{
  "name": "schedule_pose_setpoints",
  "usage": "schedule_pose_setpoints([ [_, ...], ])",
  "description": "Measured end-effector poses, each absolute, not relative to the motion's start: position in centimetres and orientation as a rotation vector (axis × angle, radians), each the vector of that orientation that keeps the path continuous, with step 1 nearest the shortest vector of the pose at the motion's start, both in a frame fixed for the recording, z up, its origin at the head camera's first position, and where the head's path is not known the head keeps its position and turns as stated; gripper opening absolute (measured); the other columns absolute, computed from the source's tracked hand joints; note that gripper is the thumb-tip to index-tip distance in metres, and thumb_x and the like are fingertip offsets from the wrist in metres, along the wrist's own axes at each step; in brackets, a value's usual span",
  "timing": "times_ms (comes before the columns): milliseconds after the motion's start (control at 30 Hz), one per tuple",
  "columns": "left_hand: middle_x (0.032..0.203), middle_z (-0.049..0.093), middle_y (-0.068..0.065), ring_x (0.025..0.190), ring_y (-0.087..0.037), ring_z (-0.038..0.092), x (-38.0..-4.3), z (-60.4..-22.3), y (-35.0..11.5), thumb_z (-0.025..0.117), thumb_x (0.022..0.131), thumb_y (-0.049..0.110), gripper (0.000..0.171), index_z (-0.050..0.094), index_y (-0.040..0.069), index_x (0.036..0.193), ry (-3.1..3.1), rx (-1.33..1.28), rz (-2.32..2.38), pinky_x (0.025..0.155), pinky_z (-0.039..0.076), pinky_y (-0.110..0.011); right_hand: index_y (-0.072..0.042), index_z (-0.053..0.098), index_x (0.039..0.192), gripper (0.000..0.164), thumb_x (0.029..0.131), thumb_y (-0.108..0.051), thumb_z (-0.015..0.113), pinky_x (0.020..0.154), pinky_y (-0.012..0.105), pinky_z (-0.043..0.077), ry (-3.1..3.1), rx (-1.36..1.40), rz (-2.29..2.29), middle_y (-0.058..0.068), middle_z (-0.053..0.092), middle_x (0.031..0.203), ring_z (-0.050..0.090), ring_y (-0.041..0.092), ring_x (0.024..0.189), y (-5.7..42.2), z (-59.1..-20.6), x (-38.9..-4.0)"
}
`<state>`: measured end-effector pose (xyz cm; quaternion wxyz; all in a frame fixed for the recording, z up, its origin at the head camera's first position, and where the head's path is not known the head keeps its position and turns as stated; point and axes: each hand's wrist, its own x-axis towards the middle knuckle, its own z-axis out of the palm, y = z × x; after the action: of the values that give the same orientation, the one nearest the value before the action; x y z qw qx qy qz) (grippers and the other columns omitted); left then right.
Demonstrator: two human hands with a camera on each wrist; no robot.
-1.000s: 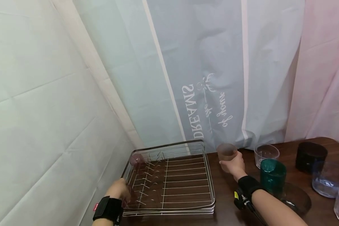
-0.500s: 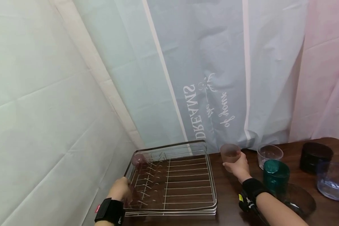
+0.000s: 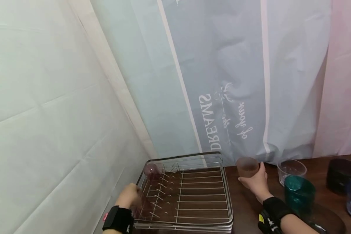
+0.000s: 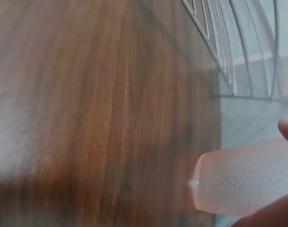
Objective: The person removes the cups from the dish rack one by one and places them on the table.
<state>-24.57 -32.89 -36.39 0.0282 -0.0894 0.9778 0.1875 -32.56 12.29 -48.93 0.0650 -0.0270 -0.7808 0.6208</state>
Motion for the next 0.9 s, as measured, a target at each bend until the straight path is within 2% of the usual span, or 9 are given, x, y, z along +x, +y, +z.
schedule_pose_setpoints([
  [200,0.113,0.067,-0.032,0.082,-0.031,0.062,-23.8,-33.7,-32.2,0.077,0.066,-0.011,0.065,0.061,-0.017,0.129,3.065,-0.299,0.652,0.064,0.054,-0.04,0.001,-0.023,0.158,0.119,0.09,-0.008,0.075,0.116,0.065,0.021,-2.367,-0.025,1.919,0.036,-0.01,0.162,-0.002,0.052,0.15,12.7,-46.5,-30.8],
  [400,0.112,0.066,-0.033,0.065,-0.022,0.05,-23.5,-31.4,-31.4,0.079,0.067,-0.004,0.077,0.054,-0.015,0.139,3.109,-0.341,0.708,0.058,0.048,-0.036,0.0,-0.018,0.16,0.11,0.095,-0.009,0.071,0.116,0.064,0.024,-2.373,-0.044,1.91,0.033,-0.013,0.164,-0.001,0.05,0.151,13.3,-43.6,-29.9],
  [500,0.121,0.064,-0.035,0.075,-0.03,0.061,-24.1,-30.6,-30.4,0.083,0.072,0.004,0.079,0.053,-0.012,0.142,3.183,-0.279,0.826,0.068,0.054,-0.044,0.002,-0.012,0.161,0.104,0.097,-0.01,0.07,0.118,0.062,0.021,-2.319,0.001,1.945,0.031,-0.009,0.166,-0.001,0.047,0.153,13.7,-42.4,-29.6],
  [533,0.129,0.061,-0.034,0.087,-0.034,0.065,-24.4,-30.9,-29.9,0.086,0.073,0.007,0.079,0.053,-0.01,0.143,3.199,-0.234,0.906,0.077,0.056,-0.047,0.003,-0.011,0.161,0.103,0.098,-0.01,0.069,0.119,0.061,0.019,-2.303,0.015,1.977,0.03,-0.009,0.166,-0.002,0.045,0.153,13.8,-42.3,-29.3],
  [600,0.128,0.063,-0.032,0.105,-0.038,0.065,-25.2,-32.1,-28.3,0.087,0.078,0.01,0.078,0.052,-0.007,0.145,3.137,-0.127,1.206,0.086,0.056,-0.048,0.004,-0.007,0.161,0.099,0.099,-0.01,0.068,0.121,0.059,0.016,-2.27,0.026,2.063,0.029,-0.005,0.167,-0.003,0.044,0.154,13.9,-42.5,-28.6],
  [633,0.126,0.063,-0.031,0.106,-0.037,0.065,-25.6,-33.1,-27.3,0.086,0.08,0.009,0.077,0.052,-0.005,0.147,3.052,-0.066,1.402,0.087,0.056,-0.045,0.004,-0.006,0.161,0.097,0.099,-0.01,0.067,0.121,0.059,0.016,-2.258,0.032,2.114,0.029,-0.003,0.167,-0.002,0.044,0.154,13.8,-42.7,-28.1],
  [767,0.135,0.059,-0.026,0.105,-0.023,0.065,-26.1,-37.2,-21.3,0.077,0.089,0.002,0.072,0.044,-0.003,0.153,2.411,0.118,2.158,0.085,0.057,-0.031,0.003,0.001,0.162,0.09,0.102,-0.016,0.065,0.122,0.053,0.02,-2.171,0.08,2.379,0.029,0.01,0.166,0.016,0.039,0.153,13.0,-43.4,-26.4],
  [833,0.144,0.053,-0.025,0.108,-0.021,0.065,-25.9,-38.6,-17.8,0.072,0.092,0.0,0.07,0.04,-0.004,0.155,2.046,0.184,2.398,0.09,0.056,-0.029,0.002,0.003,0.163,0.086,0.104,-0.019,0.062,0.12,0.045,0.029,-2.095,0.164,2.503,0.028,0.016,0.164,0.037,0.027,0.145,12.6,-43.2,-25.8],
  [900,0.144,0.054,-0.023,0.112,-0.02,0.064,-25.6,-39.6,-14.1,0.066,0.095,0.0,0.065,0.039,-0.005,0.154,1.724,0.23,2.532,0.097,0.054,-0.031,0.0,0.002,0.163,0.082,0.106,-0.019,0.058,0.114,0.033,0.038,-2.003,0.27,2.604,0.027,0.016,0.164,0.049,0.01,0.133,12.6,-42.7,-25.1],
])
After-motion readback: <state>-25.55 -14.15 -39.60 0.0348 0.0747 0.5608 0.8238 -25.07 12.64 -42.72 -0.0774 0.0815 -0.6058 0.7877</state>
